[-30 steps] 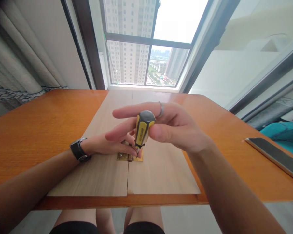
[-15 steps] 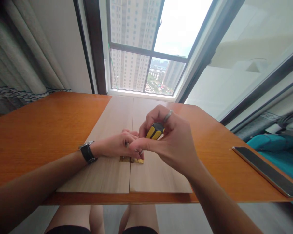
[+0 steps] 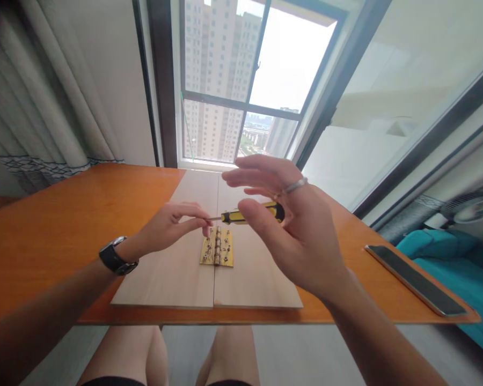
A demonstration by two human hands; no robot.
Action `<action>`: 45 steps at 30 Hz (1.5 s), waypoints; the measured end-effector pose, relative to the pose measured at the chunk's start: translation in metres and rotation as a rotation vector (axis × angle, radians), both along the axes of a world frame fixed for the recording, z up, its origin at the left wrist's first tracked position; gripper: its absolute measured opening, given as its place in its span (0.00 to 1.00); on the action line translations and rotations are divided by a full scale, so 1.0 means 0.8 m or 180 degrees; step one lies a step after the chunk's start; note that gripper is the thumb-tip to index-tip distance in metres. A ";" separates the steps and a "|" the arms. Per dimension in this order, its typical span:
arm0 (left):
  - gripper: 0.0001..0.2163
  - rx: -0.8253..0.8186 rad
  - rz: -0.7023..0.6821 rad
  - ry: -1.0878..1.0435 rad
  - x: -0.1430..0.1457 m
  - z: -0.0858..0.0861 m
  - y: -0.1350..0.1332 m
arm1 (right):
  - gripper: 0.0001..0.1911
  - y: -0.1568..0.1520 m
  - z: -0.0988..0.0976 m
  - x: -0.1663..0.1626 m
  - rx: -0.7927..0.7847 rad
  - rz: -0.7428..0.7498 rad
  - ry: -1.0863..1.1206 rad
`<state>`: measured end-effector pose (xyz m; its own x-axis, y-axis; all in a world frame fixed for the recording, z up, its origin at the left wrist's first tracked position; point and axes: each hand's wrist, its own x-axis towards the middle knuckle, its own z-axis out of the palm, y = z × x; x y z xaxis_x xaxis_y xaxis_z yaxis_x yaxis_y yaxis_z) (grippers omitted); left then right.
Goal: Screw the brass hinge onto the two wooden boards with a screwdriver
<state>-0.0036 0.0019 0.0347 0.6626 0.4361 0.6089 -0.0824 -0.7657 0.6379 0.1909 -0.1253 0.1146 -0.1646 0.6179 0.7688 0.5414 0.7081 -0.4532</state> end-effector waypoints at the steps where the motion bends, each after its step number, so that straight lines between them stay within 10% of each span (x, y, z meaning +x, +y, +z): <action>1: 0.09 0.0132 0.0279 -0.0058 -0.009 -0.003 0.007 | 0.16 -0.001 -0.004 0.004 -0.0144 -0.0071 -0.0040; 7: 0.11 0.1154 0.1166 0.0514 -0.063 -0.018 0.055 | 0.26 0.012 -0.043 0.017 -0.1013 -0.0388 -0.0291; 18: 0.19 0.0015 0.1559 0.0444 -0.146 -0.021 0.090 | 0.18 0.018 -0.089 0.047 -0.1552 -0.0849 -0.0539; 30: 0.14 0.0497 0.0581 0.0575 -0.055 0.002 0.051 | 0.23 0.007 -0.085 0.004 -0.1675 -0.0442 -0.0547; 37: 0.16 0.1981 0.0847 0.0873 -0.058 -0.006 0.048 | 0.25 -0.014 -0.112 -0.046 -0.2096 -0.0568 -0.0197; 45: 0.14 0.2965 0.0944 0.1290 -0.096 -0.025 0.026 | 0.27 -0.001 -0.151 -0.127 -0.1255 -0.0616 -0.0018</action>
